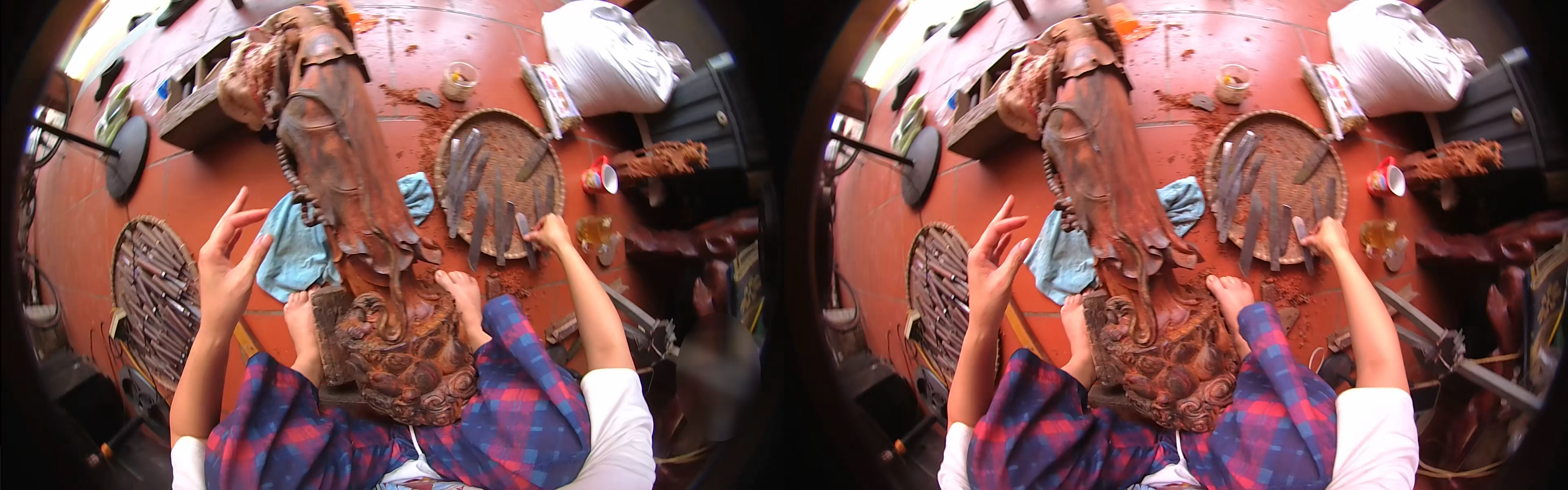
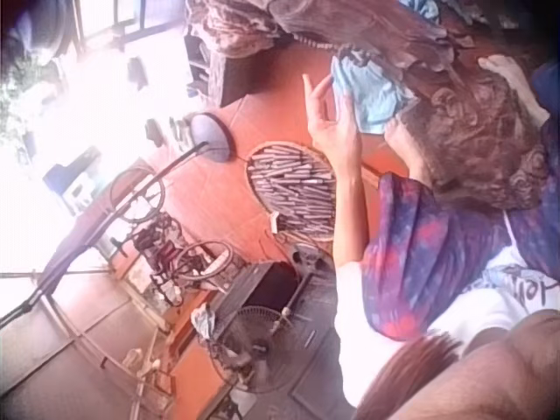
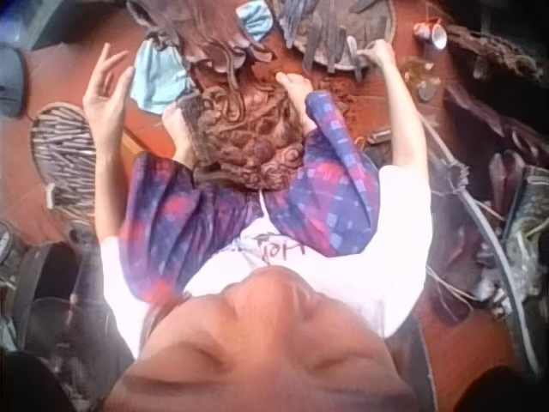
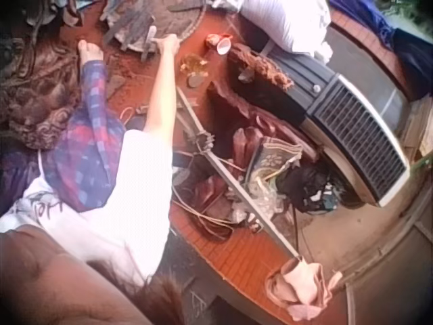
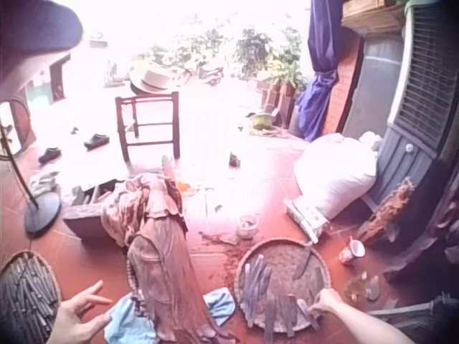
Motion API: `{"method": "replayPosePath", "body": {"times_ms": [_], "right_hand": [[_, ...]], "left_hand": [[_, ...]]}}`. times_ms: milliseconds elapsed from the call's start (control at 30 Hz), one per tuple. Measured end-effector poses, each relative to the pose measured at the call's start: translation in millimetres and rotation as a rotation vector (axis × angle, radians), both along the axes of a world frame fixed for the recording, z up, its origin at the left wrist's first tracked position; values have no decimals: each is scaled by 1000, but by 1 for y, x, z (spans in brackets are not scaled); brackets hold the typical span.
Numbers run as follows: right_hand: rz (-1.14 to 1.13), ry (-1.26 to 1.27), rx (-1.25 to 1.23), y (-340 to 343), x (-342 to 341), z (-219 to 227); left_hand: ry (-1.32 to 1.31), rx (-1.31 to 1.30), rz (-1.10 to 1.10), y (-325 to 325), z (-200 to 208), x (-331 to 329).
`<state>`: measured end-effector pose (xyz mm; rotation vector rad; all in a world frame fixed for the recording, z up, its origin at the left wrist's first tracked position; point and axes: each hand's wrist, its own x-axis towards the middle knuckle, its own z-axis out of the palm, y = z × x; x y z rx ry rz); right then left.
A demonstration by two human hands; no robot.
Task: The person carves a wooden sculpture of a figure using various chisels and a mallet. They refine the details of the figure's face and clothing, switching between different tools to achieve the desired shape and texture.
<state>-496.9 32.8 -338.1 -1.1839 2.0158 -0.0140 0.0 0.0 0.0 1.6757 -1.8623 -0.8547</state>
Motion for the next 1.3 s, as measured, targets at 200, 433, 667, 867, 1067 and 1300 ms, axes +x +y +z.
{"method": "replayPosePath", "body": {"times_ms": [200,433,667,867,1067,1300], "right_hand": [[-72,-20,25,36,-111,95],[-47,-708,-397,-66,-14,273],[65,-591,-335,-79,12,291],[-189,-245,-32,-20,-81,185],[-439,-260,37,45,-128,83],[-161,406,-212,34,-93,95]], "left_hand": [[324,31,-2,-9,-67,-57],[458,58,-67,-27,-47,-53],[437,9,-38,-34,-50,-40],[451,166,71,-15,-73,-18],[416,231,37,-5,-89,-27],[483,249,-6,-1,-97,-53]]}}
